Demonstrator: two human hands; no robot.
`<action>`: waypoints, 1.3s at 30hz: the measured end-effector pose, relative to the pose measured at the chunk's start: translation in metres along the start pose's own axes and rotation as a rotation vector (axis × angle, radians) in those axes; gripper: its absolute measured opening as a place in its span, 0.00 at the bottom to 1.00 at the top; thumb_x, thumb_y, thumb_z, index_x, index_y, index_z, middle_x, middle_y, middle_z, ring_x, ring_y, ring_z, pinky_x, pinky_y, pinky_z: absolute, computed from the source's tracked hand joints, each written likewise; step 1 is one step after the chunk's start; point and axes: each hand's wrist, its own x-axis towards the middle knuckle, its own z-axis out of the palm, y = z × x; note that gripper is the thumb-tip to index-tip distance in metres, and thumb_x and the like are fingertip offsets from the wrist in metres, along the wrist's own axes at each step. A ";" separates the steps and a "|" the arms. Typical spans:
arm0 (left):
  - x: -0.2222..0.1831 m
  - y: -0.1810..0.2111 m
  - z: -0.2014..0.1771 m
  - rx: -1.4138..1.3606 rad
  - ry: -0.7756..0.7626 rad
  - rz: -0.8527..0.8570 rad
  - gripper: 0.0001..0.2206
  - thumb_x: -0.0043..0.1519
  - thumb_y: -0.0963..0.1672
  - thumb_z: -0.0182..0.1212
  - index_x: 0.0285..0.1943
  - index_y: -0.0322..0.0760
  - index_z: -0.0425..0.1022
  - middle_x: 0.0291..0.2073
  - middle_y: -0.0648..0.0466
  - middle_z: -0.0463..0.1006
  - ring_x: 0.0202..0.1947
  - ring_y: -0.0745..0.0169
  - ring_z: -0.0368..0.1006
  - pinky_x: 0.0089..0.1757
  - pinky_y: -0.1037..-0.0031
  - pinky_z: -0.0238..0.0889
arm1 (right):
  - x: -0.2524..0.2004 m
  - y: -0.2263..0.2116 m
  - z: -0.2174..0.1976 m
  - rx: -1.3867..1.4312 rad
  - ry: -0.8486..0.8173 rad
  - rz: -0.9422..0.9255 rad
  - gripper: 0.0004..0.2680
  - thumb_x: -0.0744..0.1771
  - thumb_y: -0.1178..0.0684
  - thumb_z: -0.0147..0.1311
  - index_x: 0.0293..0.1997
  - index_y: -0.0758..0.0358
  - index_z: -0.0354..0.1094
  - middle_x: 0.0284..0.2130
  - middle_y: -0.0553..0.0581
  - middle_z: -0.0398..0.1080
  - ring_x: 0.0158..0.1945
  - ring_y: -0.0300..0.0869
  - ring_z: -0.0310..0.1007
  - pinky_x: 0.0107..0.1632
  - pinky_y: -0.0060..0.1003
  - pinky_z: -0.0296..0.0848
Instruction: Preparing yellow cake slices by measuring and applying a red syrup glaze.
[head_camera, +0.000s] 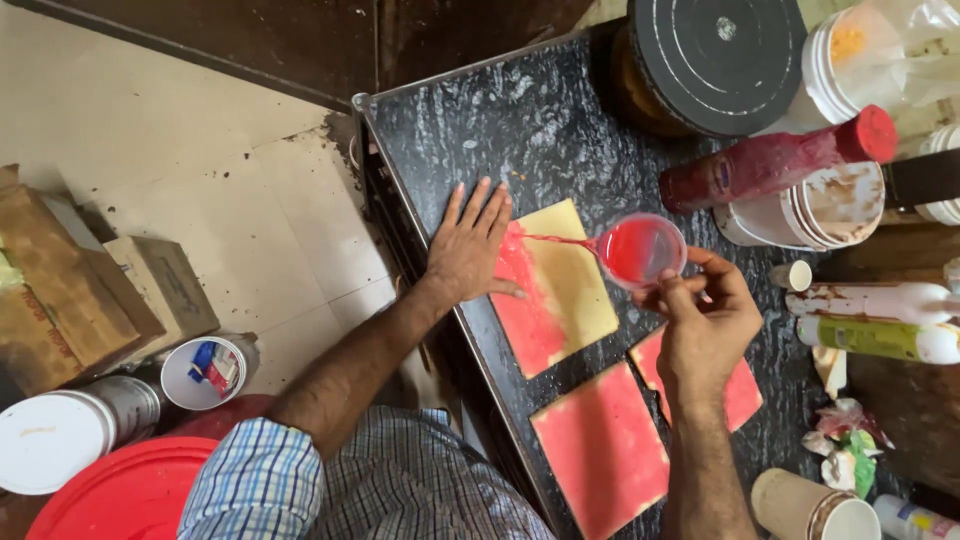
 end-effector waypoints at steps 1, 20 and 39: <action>0.001 0.004 -0.002 0.037 -0.021 0.020 0.67 0.41 0.74 0.49 0.77 0.23 0.46 0.78 0.38 0.43 0.77 0.38 0.32 0.69 0.44 0.21 | -0.003 0.002 -0.007 -0.008 0.003 -0.009 0.08 0.70 0.67 0.53 0.55 0.77 0.66 0.28 0.52 0.69 0.31 0.39 0.76 0.37 0.36 0.82; -0.004 0.051 -0.007 0.087 -0.145 0.021 0.65 0.39 0.74 0.49 0.79 0.33 0.45 0.79 0.45 0.42 0.78 0.41 0.30 0.67 0.38 0.21 | -0.014 0.011 -0.035 -0.319 0.083 -0.011 0.09 0.68 0.66 0.56 0.54 0.75 0.68 0.26 0.52 0.70 0.32 0.38 0.78 0.38 0.31 0.78; -0.006 0.090 0.007 0.160 -0.184 0.308 0.68 0.42 0.76 0.42 0.77 0.19 0.42 0.78 0.33 0.39 0.78 0.39 0.30 0.70 0.51 0.21 | -0.018 0.027 -0.067 -0.454 0.143 -0.192 0.07 0.69 0.64 0.59 0.51 0.73 0.69 0.30 0.55 0.74 0.34 0.36 0.77 0.39 0.28 0.76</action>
